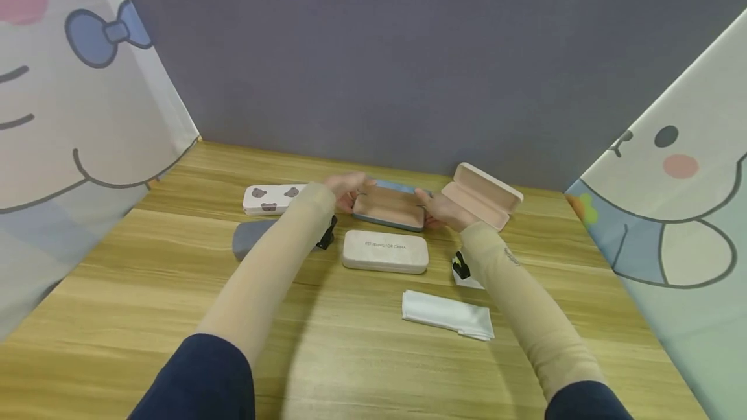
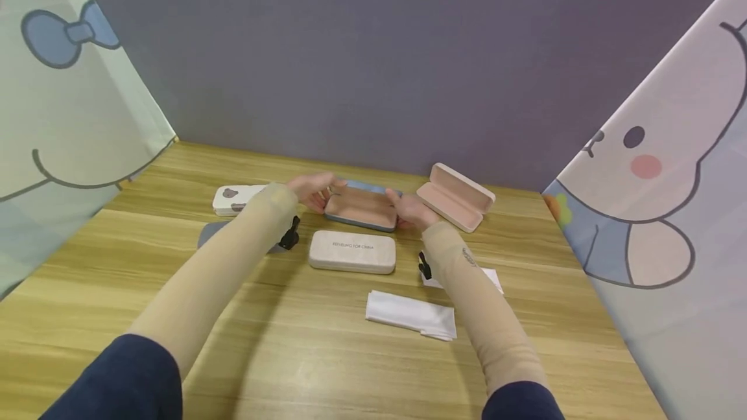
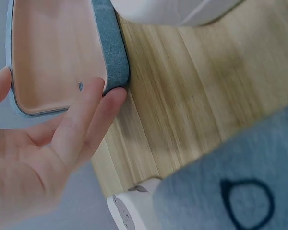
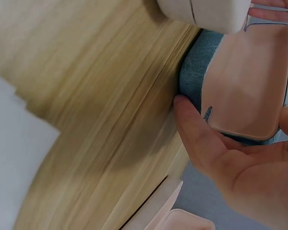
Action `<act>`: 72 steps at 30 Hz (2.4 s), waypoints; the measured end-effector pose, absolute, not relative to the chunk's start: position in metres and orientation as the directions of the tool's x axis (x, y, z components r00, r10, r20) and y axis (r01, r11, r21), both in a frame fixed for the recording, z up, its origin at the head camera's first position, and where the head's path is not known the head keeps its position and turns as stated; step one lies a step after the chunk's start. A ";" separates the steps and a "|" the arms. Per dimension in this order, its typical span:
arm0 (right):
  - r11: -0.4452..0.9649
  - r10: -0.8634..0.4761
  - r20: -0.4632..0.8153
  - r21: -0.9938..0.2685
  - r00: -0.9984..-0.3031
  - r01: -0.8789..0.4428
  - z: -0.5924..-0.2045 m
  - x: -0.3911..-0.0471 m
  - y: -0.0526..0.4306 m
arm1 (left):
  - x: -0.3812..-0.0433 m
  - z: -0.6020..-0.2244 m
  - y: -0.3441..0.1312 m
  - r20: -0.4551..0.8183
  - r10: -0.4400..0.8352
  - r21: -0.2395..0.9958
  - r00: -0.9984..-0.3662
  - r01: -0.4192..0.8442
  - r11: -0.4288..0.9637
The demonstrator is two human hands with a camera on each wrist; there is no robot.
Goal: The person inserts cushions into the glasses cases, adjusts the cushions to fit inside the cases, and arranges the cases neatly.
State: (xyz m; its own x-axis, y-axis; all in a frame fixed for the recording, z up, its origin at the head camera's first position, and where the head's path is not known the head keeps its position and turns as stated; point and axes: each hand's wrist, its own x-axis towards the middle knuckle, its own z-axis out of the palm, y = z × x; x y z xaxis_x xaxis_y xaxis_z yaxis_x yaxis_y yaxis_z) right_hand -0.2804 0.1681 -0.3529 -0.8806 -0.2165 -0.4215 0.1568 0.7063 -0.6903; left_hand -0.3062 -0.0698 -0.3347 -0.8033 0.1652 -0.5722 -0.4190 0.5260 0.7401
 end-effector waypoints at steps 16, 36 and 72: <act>0.736 -0.226 -0.418 -0.665 -0.880 0.127 -0.356 -0.283 0.157 | -0.297 -0.332 -0.084 -0.582 0.147 0.717 -0.800 -0.420 0.556; 0.746 -0.153 -0.410 -0.645 -0.899 0.167 -0.340 -0.291 0.164 | -0.294 -0.326 -0.068 -0.497 0.133 0.727 -0.857 -0.328 0.603; 0.859 -0.135 -0.354 -0.508 -0.926 0.068 -0.304 -0.210 0.318 | -0.232 -0.312 0.073 -0.034 0.438 0.761 -0.898 0.261 0.594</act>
State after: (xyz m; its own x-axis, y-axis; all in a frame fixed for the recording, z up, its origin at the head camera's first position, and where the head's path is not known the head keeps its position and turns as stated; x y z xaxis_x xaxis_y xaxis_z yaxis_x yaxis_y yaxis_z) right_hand -0.2101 0.3178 -0.3037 -0.9256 -0.1355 -0.3535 0.0683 0.8587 -0.5079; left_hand -0.2319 0.0733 -0.3119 -0.8984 0.4379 -0.0335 0.2611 0.5939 0.7610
